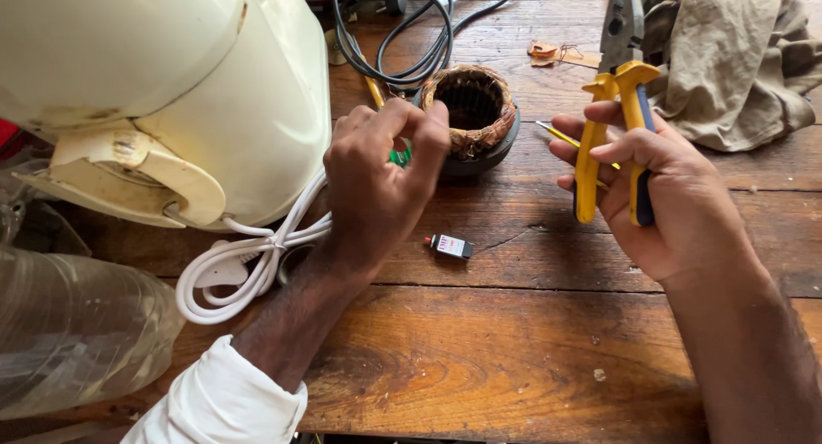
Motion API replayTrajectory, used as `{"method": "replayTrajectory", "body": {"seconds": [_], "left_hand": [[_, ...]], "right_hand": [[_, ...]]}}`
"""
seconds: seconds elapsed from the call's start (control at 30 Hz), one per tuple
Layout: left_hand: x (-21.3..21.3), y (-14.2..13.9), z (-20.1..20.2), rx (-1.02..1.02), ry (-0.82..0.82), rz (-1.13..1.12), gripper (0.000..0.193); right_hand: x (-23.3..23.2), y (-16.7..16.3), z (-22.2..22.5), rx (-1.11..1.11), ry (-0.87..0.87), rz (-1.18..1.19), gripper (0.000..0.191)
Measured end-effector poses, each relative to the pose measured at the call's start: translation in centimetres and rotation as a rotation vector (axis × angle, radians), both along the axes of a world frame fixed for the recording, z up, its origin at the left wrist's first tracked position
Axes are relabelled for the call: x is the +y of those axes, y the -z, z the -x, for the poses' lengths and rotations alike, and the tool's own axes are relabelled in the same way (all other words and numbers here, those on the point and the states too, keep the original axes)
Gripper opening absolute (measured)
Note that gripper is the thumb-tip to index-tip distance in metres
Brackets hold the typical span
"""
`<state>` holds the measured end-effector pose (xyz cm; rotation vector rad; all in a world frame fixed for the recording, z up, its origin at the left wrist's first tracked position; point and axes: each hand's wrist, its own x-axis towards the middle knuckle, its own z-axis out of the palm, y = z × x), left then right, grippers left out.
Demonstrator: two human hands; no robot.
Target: The person uses a yellow screwdriver to pry and adjust a wire loop on a cylindrical wound component. They then switch to yellow pliers to grip and bend the same wire loop. The task involves careful manipulation of the wire without completing the repair within the clip.
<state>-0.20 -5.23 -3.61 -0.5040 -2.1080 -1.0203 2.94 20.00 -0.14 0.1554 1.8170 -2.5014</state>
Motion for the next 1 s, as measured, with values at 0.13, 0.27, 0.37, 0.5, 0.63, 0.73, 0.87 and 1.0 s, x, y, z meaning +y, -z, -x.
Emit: {"method": "replayTrajectory", "body": {"seconds": [0.13, 0.27, 0.37, 0.5, 0.63, 0.73, 0.87, 1.0], "left_hand": [[0.2, -0.4, -1.0, 0.040, 0.073, 0.027, 0.014], [1.4, 0.1, -0.9, 0.018, 0.160, 0.000, 0.018], [2.2, 0.6, -0.7, -0.004, 0.217, 0.031, 0.021], [2.9, 1.0, -1.1, -0.001, 0.315, 0.057, 0.020], [3.2, 1.0, -1.8, 0.050, 0.333, 0.066, 0.020], [3.5, 1.0, -1.4, 0.048, 0.330, 0.046, 0.015], [3.9, 1.2, -1.1, 0.080, 0.354, 0.089, 0.016], [3.6, 1.1, -0.9, 0.151, 0.404, 0.212, 0.021]], "right_hand": [[0.1, 0.0, 0.0, -0.034, 0.021, -0.003, 0.043], [1.3, 0.5, 0.0, -0.024, -0.005, 0.072, 0.041], [2.2, 1.0, -0.2, -0.023, 0.008, 0.073, 0.041], [2.7, 1.2, -0.5, -0.023, 0.018, 0.066, 0.040], [2.9, 0.9, -0.5, -0.027, 0.019, 0.066, 0.040], [3.1, 1.0, -0.5, -0.022, 0.005, 0.059, 0.040], [3.6, 1.3, -0.3, -0.032, 0.009, 0.069, 0.040], [3.6, 1.4, -0.5, -0.028, 0.001, 0.080, 0.040]]}}
